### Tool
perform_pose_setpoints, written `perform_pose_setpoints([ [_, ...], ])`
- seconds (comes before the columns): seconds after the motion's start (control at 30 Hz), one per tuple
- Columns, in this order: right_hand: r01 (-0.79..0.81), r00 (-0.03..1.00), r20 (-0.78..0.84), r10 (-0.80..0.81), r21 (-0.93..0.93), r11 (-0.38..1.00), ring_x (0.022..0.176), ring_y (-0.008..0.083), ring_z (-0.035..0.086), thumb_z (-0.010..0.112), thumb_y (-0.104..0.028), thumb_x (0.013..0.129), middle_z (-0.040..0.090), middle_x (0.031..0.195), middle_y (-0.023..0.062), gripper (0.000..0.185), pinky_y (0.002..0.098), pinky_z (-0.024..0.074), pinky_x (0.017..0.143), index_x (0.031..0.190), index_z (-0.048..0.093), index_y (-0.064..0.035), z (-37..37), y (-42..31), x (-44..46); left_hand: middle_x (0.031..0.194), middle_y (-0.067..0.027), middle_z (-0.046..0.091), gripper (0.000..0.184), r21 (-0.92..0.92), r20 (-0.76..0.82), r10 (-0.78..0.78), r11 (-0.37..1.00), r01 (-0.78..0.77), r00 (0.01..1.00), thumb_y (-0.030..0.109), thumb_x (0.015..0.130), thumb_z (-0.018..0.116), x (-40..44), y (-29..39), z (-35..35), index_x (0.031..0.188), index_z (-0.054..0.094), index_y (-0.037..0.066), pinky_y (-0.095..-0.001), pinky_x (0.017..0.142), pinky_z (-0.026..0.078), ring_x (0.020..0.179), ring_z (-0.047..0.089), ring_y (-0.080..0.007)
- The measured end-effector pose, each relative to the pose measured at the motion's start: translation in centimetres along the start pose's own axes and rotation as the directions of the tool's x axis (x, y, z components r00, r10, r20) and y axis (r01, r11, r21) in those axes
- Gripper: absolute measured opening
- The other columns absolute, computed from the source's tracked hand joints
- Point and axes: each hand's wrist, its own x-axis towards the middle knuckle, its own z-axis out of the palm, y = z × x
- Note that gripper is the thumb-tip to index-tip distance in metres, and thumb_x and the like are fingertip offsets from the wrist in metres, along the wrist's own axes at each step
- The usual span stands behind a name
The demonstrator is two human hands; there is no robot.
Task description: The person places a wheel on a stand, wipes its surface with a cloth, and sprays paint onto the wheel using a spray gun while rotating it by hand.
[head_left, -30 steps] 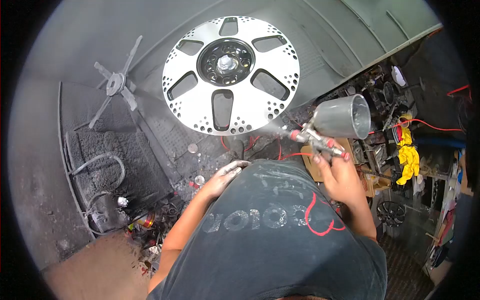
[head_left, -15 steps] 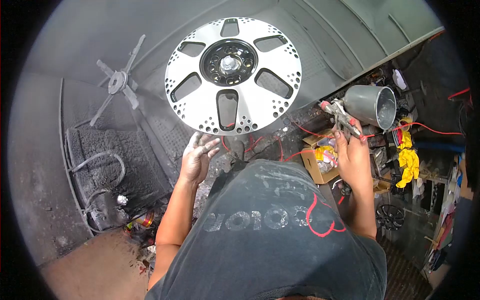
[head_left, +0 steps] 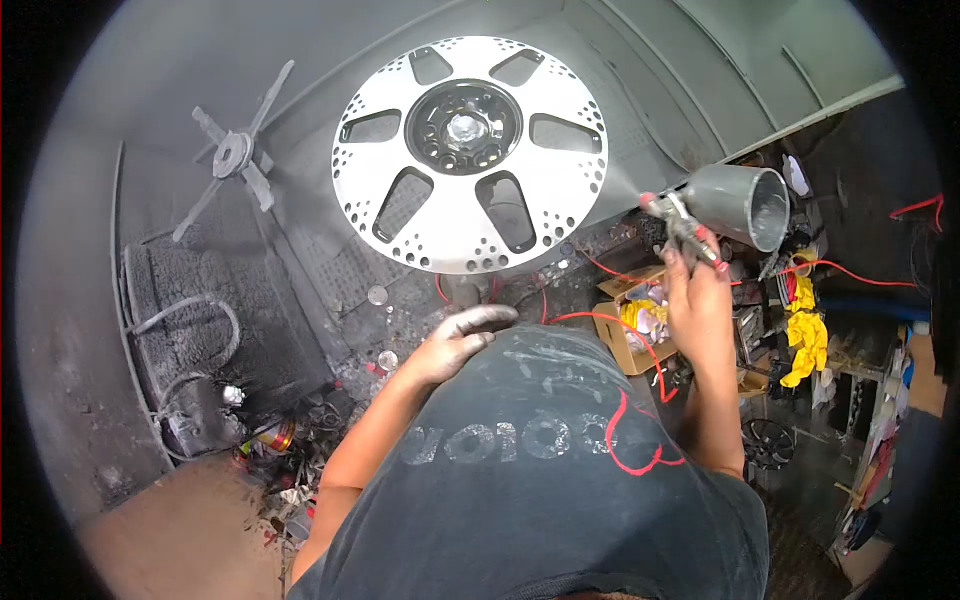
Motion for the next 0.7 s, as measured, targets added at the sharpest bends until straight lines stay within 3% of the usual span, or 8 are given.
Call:
perform_pose_setpoints([
  [0.07, 0.008, 0.999, -0.049, -0.011, -0.056, 0.998, 0.097, 0.0469, 0.061, 0.053, -0.007, 0.098, 0.060, 0.116, 0.0276, 0.023, 0.0456, 0.0494, 0.083, 0.113, 0.059, 0.0092, -0.2, 0.8, 0.1, 0.134, -0.0094, 0.061, 0.042, 0.130, 0.182, -0.012, 0.992, -0.012, 0.983, 0.006, 0.093, 0.047, -0.1, -0.1, 0.0, 0.133, 0.059, -0.001, -0.0309, 0.106, 0.040, 0.126, 0.052, -0.0167],
  [0.3, -0.119, 0.947, 0.302, 0.111, 0.009, 0.993, 0.096, 0.0411, 0.064, 0.053, -0.012, 0.099, 0.063, 0.114, 0.0259, 0.025, 0.0424, 0.0496, 0.084, 0.115, 0.060, 0.0066, -0.6, -1.4, -2.7, 0.131, -0.0087, 0.061, 0.038, 0.086, 0.095, -0.153, 0.986, 0.145, 0.984, 0.020, 0.103, 0.049, -1.1, -0.1, -0.4, 0.134, 0.057, -0.001, -0.0309, 0.105, 0.042, 0.122, 0.054, -0.0166],
  [0.33, -0.040, 0.937, 0.349, 0.020, 0.050, 0.998, 0.095, 0.0408, 0.063, 0.054, -0.014, 0.099, 0.063, 0.114, 0.0256, 0.025, 0.0424, 0.0496, 0.084, 0.112, 0.062, 0.0063, -0.3, -1.0, -3.2, 0.131, -0.0087, 0.061, 0.038, 0.090, 0.098, -0.156, 0.985, 0.148, 0.983, 0.020, 0.103, 0.049, -1.1, -0.4, -0.5, 0.134, 0.057, -0.001, -0.0309, 0.105, 0.042, 0.122, 0.054, -0.0166],
  [0.37, -0.185, 0.900, 0.424, 0.097, 0.171, 0.968, 0.095, 0.0417, 0.064, 0.054, -0.013, 0.099, 0.062, 0.115, 0.0257, 0.024, 0.0436, 0.0494, 0.085, 0.106, 0.065, 0.0068, -0.1, -1.8, -3.6, 0.131, -0.0090, 0.061, 0.038, 0.069, 0.069, -0.180, 0.982, 0.176, 0.981, 0.020, 0.103, 0.049, -1.0, -1.0, -0.6, 0.134, 0.056, 0.000, -0.0309, 0.104, 0.042, 0.121, 0.055, -0.0167],
  [0.53, 0.101, 0.934, 0.322, -0.155, 0.177, 0.979, 0.099, 0.0426, 0.063, 0.054, -0.012, 0.099, 0.061, 0.120, 0.0245, 0.023, 0.0430, 0.0492, 0.087, 0.108, 0.065, 0.0070, 0.0, -2.6, -3.5, 0.132, -0.0121, 0.060, 0.043, 0.036, 0.009, -0.126, 0.991, 0.126, 0.992, 0.014, 0.100, 0.051, -0.1, -3.9, -1.7, 0.141, 0.047, 0.001, -0.0316, 0.100, 0.045, 0.118, 0.058, -0.0186],
  [0.6, 0.062, 0.956, 0.279, -0.090, 0.108, 0.992, 0.100, 0.0426, 0.063, 0.053, -0.011, 0.099, 0.061, 0.121, 0.0244, 0.023, 0.0425, 0.0491, 0.087, 0.109, 0.064, 0.0068, -0.2, -1.1, -3.3, 0.133, -0.0154, 0.060, 0.054, -0.149, -0.213, -0.114, 0.985, 0.083, 0.970, 0.009, 0.096, 0.051, 0.1, -4.5, -3.3, 0.147, 0.037, 0.003, -0.0334, 0.095, 0.048, 0.115, 0.060, -0.0223],
  [0.67, -0.036, 0.984, 0.176, 0.025, 0.060, 0.998, 0.097, 0.0402, 0.064, 0.052, -0.010, 0.099, 0.061, 0.118, 0.0237, 0.023, 0.0426, 0.0495, 0.085, 0.112, 0.062, 0.0066, -0.7, -1.0, -2.7, 0.127, -0.0151, 0.060, 0.046, -0.088, -0.433, -0.050, 0.996, 0.013, 0.900, 0.003, 0.086, 0.046, 0.6, -2.0, -6.0, 0.132, 0.046, 0.002, -0.0375, 0.089, 0.050, 0.109, 0.062, -0.0263],
  [0.7, -0.100, 0.980, 0.175, 0.092, 0.040, 0.994, 0.090, 0.0351, 0.064, 0.051, -0.008, 0.100, 0.063, 0.110, 0.0209, 0.022, 0.0416, 0.0504, 0.081, 0.114, 0.060, 0.0065, -0.9, 0.3, -2.7, 0.124, -0.0143, 0.060, 0.051, -0.206, -0.508, 0.075, 0.957, -0.206, 0.858, 0.001, 0.084, 0.044, 0.8, -0.6, -6.6, 0.136, 0.044, 0.002, -0.0375, 0.086, 0.051, 0.106, 0.062, -0.0250],
])
